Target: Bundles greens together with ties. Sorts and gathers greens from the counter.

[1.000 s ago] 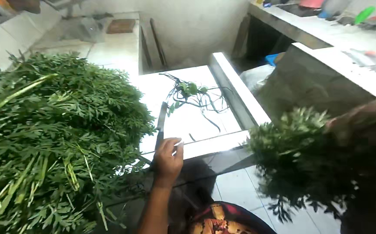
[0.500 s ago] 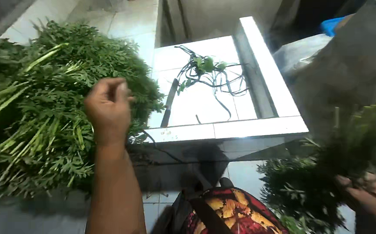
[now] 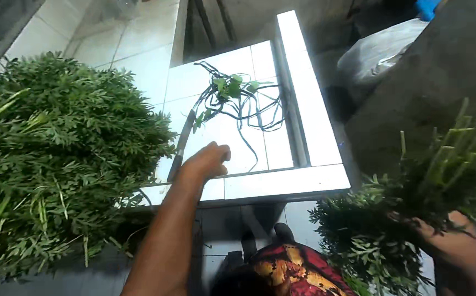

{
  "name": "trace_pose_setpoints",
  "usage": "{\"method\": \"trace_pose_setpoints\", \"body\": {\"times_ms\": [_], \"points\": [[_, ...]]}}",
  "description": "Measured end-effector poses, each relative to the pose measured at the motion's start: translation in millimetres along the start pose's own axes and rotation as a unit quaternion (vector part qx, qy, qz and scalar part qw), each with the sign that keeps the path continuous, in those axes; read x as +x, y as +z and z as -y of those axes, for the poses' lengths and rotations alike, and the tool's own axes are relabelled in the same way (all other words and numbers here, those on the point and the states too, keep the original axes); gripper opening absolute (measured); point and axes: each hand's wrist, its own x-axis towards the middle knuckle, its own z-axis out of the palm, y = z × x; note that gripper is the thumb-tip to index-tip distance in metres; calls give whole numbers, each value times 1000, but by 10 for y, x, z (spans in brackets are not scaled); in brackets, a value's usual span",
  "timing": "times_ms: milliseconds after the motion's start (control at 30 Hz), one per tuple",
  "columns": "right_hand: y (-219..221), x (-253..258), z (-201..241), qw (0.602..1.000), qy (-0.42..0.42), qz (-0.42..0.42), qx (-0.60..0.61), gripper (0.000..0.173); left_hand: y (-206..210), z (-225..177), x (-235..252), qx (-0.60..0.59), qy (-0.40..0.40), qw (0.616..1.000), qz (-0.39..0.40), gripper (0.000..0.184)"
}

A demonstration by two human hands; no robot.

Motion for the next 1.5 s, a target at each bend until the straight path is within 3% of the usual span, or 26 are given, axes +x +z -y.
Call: {"method": "trace_pose_setpoints", "body": {"times_ms": [133, 367, 467, 567, 633, 667, 767, 833, 900, 967, 1033, 1067, 1100, 1133, 1200, 1267, 1300, 1433, 1500], "points": [[-113, -8, -111, 996, 68, -40, 52, 65, -18, 52, -77, 12, -20, 999, 24, 33], [-90, 114, -345, 990, 83, -40, 106, 62, 23, 118, -120, 33, -52, 998, 31, 15], [-75, 127, -349, 991, 76, -46, 99, 68, 4, 106, -130, 18, -60, 997, -48, 13], [-28, 68, -317, 990, 78, -62, 97, 65, -118, -245, -60, 1, -105, 988, -115, 40], [32, 20, -292, 989, 83, -65, 104, 61, -162, -630, 49, 22, -152, 982, -110, 64], [68, -8, -278, 989, 83, -66, 107, 60, -153, -797, 119, 38, -165, 981, -97, 66], [133, -104, -265, 988, 81, -63, 114, 59, -89, -1006, 320, 55, -177, 980, -69, 41], [141, -170, -267, 988, 77, -60, 119, 57, -125, -881, 312, 31, -172, 979, -101, 33], [129, -205, -292, 987, 70, -63, 127, 53, -262, -583, 211, -72, -147, 972, -166, 35], [129, -244, -280, 985, 78, -71, 140, 53, -430, -318, 0, -272, -112, 927, -231, 32], [170, -263, -181, 980, 93, -82, 156, 55, -575, -176, -278, -507, -61, 815, -274, 21], [203, -262, -112, 978, 99, -88, 163, 54, -643, -155, -425, -571, -36, 766, -294, 15], [239, -261, -52, 976, 105, -93, 169, 56, -693, -157, -552, -583, -26, 747, -318, 11], [276, -257, 6, 975, 108, -95, 169, 59, -713, -161, -648, -551, -26, 760, -343, 10], [342, -228, 84, 976, 92, -81, 180, 64, -652, -107, -754, -377, -21, 852, -362, 20], [392, -200, 119, 978, 58, -54, 191, 63, -508, 19, -731, -141, 1, 942, -305, 26], [418, -193, 136, 979, 49, -45, 194, 62, -403, 101, -668, -66, 19, 964, -256, 29], [481, -217, 169, 980, 47, -32, 191, 56, -44, 361, -339, 4, 30, 998, -56, 35], [468, -250, 118, 980, 51, -32, 189, 58, -6, 427, -240, -10, 34, 999, 4, 28]]}}
